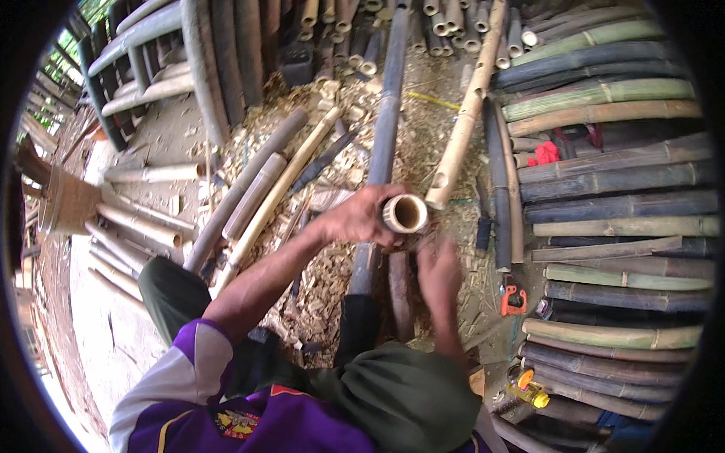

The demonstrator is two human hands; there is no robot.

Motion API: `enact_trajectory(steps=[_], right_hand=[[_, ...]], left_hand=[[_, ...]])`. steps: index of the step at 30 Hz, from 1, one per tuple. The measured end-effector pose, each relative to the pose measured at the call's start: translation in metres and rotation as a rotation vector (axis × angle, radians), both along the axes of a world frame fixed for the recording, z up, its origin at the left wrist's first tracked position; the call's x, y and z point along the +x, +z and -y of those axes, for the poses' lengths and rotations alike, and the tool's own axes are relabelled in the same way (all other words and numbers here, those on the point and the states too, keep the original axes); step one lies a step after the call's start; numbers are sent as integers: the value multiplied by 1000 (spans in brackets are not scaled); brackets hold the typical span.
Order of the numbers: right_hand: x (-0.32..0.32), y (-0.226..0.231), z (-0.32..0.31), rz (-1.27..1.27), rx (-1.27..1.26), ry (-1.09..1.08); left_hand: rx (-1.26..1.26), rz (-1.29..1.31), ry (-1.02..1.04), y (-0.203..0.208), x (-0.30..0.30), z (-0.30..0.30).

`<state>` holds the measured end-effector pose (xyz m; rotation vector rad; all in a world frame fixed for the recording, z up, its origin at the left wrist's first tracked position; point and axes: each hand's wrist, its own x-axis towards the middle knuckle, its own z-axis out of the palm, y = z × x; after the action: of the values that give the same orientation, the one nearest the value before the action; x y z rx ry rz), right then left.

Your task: The person sits on the floor and uses a knife and a wooden mallet to carve and shape a long bamboo pole. They repeatedly strike the knife with the mallet to cut into the bamboo and then use the knife to shave and smooth the surface.

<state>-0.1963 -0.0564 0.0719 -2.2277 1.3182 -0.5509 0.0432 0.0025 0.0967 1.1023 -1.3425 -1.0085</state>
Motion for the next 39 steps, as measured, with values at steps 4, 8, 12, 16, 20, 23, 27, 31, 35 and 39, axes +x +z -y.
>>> enact_trajectory(steps=[4, 8, 12, 16, 20, 23, 27, 31, 35, 39], right_hand=[[-100, -109, -81, -648, 152, 208], [-108, -133, -98, -418, 443, -65], [-104, -108, -97, 198, 556, -93], [-63, 32, -63, 559, 507, -17], [-31, 139, -39, 633, 230, 181], [-5, 134, -31, 386, -34, 326], [10, 155, -17, -61, 302, 316], [12, 172, -20, 234, 106, 479], [11, 153, -24, 259, 5, 396], [22, 147, -14, 32, 164, 381]], left_hand=[[55, 46, 289, -5, -32, -5], [40, -183, 277, -5, -39, -6], [55, -190, 240, -10, -33, -7], [16, -197, 289, 4, -41, -4], [56, -232, 272, 4, -43, -3], [-22, -180, 272, -10, -41, 2], [-70, -266, 295, -28, -48, -1], [-134, -138, 360, -17, -38, -9], [-42, -169, 312, -27, -43, -2], [-26, -296, 286, -30, -45, -5]])
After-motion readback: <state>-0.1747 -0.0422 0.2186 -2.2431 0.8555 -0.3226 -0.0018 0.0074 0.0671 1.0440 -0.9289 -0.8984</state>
